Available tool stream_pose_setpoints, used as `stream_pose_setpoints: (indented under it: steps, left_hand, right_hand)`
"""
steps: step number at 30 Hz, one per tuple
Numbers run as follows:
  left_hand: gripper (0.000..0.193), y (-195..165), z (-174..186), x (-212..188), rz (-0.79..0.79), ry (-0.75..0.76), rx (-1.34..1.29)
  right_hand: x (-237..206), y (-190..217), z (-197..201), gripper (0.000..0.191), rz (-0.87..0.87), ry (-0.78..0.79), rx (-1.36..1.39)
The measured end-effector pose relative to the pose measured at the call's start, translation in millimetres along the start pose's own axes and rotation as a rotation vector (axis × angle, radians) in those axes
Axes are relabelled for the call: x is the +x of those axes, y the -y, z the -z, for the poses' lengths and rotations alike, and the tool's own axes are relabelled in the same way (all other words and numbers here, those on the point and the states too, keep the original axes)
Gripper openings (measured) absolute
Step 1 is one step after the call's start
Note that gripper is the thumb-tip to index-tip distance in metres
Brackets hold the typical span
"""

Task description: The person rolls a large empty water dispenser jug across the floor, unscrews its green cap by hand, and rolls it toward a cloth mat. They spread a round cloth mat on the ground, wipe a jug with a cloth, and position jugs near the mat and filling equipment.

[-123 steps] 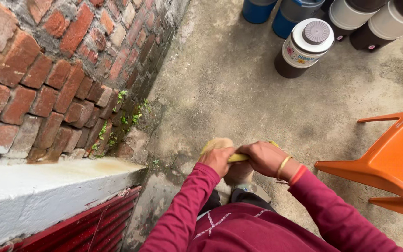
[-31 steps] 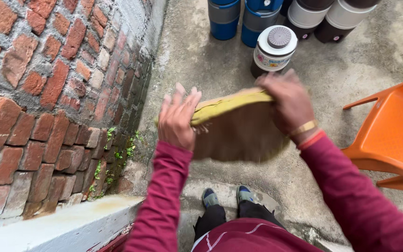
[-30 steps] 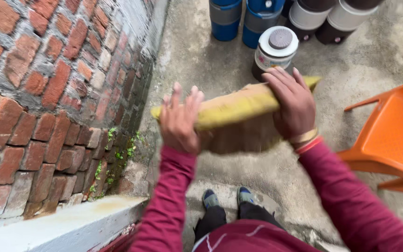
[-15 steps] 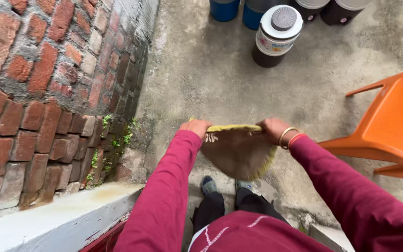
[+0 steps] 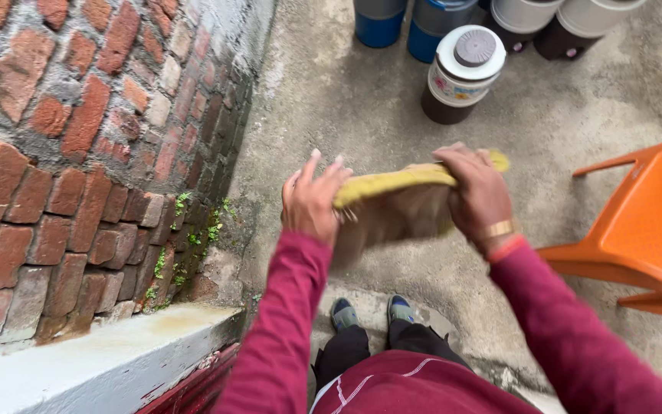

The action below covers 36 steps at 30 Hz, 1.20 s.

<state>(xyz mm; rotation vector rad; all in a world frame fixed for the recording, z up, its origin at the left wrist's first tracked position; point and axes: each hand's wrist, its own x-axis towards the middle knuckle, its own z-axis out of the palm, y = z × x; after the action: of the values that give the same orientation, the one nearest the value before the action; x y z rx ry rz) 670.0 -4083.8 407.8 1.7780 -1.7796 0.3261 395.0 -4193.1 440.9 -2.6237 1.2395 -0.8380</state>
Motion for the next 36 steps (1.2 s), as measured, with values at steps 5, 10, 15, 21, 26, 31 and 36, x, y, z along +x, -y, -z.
stream_pose_setpoints:
  steps: [5, 10, 15, 21, 26, 31, 36]
  left_hand:
    - [0.038, 5, -22, -55, 0.139, 0.685, -0.088]
    - [0.051, 20, -54, -121, 0.243, 0.628, -0.253]
    - [0.044, 35, -41, -134, 0.443, 0.613, -0.249]
    - [0.039, 76, -16, -155, 0.623, 0.598, -0.263]
    - [0.047, 93, -2, -196, 0.639, 0.65, -0.299]
    - [0.06, 82, 13, -198, 0.583, 0.874, -0.405]
    - [0.092, 60, 23, -182, 0.315, 0.742, -0.578]
  right_hand:
    - [-47, 19, -32, 0.045, -0.291, 0.432, 0.004]
    - [-78, 2, -61, 0.037, -0.289, 0.587, 0.026]
    - [-74, 14, -75, 0.037, -0.234, 0.581, 0.131]
    - [-73, 79, -103, 0.037, -0.163, 0.635, 0.154]
    - [-77, 121, -92, 0.035, -0.24, 0.753, 0.127]
    - [-87, 143, -72, 0.034, -0.246, 0.755, 0.125]
    - [-99, 137, -47, 0.036, -0.283, 0.696, 0.082]
